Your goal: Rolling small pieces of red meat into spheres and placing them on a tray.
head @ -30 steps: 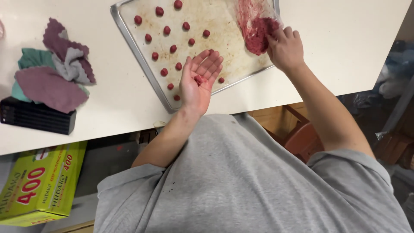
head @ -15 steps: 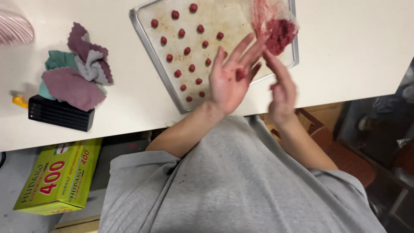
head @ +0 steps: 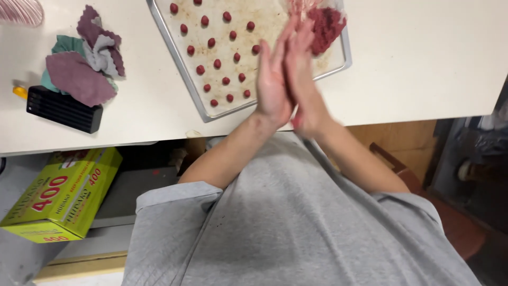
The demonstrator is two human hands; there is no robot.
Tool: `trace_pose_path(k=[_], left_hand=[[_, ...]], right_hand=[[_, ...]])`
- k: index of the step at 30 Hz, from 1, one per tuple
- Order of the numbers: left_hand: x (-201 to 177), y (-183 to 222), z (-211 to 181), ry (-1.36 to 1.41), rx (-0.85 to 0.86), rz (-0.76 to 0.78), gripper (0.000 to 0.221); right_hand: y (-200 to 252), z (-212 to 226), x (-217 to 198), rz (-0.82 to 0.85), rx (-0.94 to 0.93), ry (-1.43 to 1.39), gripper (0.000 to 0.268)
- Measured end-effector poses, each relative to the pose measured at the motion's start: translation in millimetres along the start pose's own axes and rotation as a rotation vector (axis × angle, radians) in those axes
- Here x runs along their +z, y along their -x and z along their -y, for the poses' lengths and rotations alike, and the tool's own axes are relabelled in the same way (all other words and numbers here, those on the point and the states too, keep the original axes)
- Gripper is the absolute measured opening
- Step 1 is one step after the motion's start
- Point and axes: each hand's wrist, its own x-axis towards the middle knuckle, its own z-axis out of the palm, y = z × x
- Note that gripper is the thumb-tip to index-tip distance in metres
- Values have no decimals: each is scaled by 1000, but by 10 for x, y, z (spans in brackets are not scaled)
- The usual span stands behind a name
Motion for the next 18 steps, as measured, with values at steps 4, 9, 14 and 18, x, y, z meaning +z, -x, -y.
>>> trace_pose_path(k=[4,9,14,18], left_hand=[[105,0,177,-230,68,-14,73],[243,61,489,-196,-7,-13,73],[398,-62,366,129,-64,-147,77],[426,-124,391,268,-128,-240,77]], right_hand=[[108,294,-166,33,-176,-145,109],[274,-178,-300,-42,17,-148,107],[560,-104,-467,-15,-88,-179,91],[711,-264,-619,-16,-58,-229,62]])
